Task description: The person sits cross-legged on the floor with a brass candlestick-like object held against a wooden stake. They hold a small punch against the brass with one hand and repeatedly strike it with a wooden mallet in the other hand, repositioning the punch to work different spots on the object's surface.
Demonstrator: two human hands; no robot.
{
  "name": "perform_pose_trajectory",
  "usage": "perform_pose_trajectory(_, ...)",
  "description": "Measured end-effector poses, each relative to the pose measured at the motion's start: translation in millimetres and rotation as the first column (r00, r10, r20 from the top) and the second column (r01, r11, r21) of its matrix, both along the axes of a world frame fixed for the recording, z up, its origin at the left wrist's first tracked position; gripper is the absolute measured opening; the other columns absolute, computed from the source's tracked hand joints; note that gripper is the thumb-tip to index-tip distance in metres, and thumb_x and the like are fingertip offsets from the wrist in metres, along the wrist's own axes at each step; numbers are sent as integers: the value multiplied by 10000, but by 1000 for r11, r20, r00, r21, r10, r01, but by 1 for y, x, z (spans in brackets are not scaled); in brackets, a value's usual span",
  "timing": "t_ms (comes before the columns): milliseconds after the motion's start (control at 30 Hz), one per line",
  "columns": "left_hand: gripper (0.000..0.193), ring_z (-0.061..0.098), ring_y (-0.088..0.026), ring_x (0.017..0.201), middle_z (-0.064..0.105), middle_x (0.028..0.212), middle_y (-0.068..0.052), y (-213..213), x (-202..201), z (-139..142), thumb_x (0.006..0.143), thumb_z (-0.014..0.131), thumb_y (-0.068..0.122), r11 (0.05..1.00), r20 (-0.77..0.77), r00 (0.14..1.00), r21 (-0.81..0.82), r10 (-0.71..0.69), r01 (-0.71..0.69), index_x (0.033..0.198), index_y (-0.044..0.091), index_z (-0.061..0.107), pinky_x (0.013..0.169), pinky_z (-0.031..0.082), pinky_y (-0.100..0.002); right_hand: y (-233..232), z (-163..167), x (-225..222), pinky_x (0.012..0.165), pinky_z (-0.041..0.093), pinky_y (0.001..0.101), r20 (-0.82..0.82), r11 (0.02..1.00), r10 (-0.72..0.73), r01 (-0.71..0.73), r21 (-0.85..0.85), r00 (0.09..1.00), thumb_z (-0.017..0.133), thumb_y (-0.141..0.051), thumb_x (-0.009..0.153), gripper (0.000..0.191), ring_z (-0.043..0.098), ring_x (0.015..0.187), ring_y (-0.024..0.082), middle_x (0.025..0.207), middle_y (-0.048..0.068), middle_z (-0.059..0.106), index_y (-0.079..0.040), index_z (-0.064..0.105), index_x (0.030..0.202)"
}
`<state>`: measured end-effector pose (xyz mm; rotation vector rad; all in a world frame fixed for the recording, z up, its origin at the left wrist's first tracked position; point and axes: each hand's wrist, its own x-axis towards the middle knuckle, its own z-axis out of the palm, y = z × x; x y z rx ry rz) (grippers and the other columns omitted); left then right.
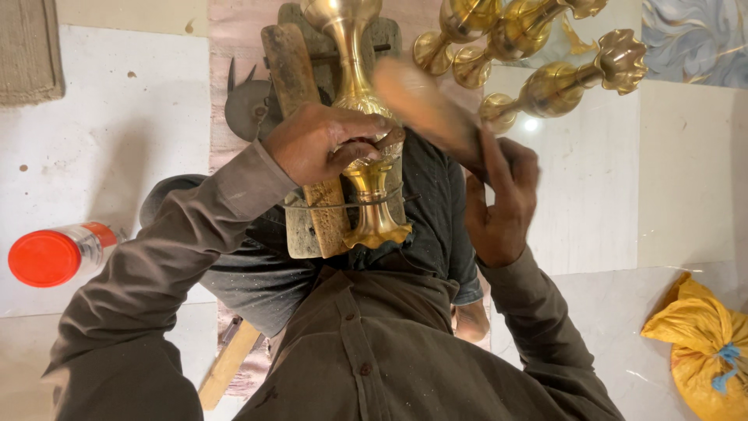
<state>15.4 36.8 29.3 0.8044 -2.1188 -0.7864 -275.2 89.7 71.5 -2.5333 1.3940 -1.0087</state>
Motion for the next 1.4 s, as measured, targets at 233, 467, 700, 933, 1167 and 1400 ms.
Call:
perform_pose_trajectory(233, 390, 776, -250, 922, 770, 1127, -117, -1, 4, -1, 933, 770, 82, 1000, 11, 1000, -24, -8, 8, 1313, 106, 689, 816, 638, -373, 2, 2, 3, 907, 483, 429, -85, 999, -29, 27, -16, 996, 681, 85, 926, 571, 577, 1085, 280, 1228, 139, 578, -63, 573, 1466)
perform_pose_trajectory(467, 255, 782, -240, 882, 791, 1062, -91, -2, 3, -15, 955, 793, 119, 1000, 82, 997, -27, 1, 1, 1203, 119, 735, 836, 637, -376, 0, -3, -2, 1014, 496, 458, 10, 999, 28, -28, -22, 1000, 654, 112, 921, 574, 559, 1193, 343, 1286, 186, 569, -31, 567, 1470)
perform_pose_trajectory(700, 359, 778, -239, 897, 765, 1128, -116, -1, 3, -10, 945, 749, 116, 999, 6, 1000, -24, -24, 24, 1301, 94, 703, 818, 646, -364, 2, -6, -4, 937, 490, 426, -59, 996, -26, 21, -84, 998, 676, 117, 931, 598, 573, 1146, 315, 1314, 160, 583, -42, 548, 1494)
perform_pose_trajectory(933, 330, 781, -221, 893, 778, 1101, -98, -3, 4, -4, 945, 755, 113, 1000, 15, 1000, -13, -11, 11, 1272, 92, 711, 798, 646, -359, 4, 3, 0, 902, 507, 452, -98, 999, -2, -3, -49, 995, 673, 77, 945, 577, 598, 1091, 278, 1252, 136, 581, -71, 547, 1487)
perform_pose_trajectory(1167, 386, 779, -219, 862, 781, 1068, -113, -3, 4, -8, 928, 760, 97, 1000, 68, 998, 22, -12, 10, 1310, 100, 710, 801, 649, -366, -1, -2, -1, 917, 526, 441, -23, 998, -12, 11, -55, 1000, 654, 97, 958, 567, 588, 1151, 315, 1270, 176, 597, -64, 558, 1492)
perform_pose_trajectory(1400, 403, 779, -241, 898, 758, 1148, -128, -4, 3, -7, 931, 755, 106, 999, 61, 998, 44, -19, 17, 1328, 108, 691, 803, 651, -383, 0, 7, -3, 831, 475, 483, -206, 992, -59, 34, -122, 977, 688, 81, 875, 575, 585, 1034, 310, 1176, 149, 614, -55, 595, 1426)
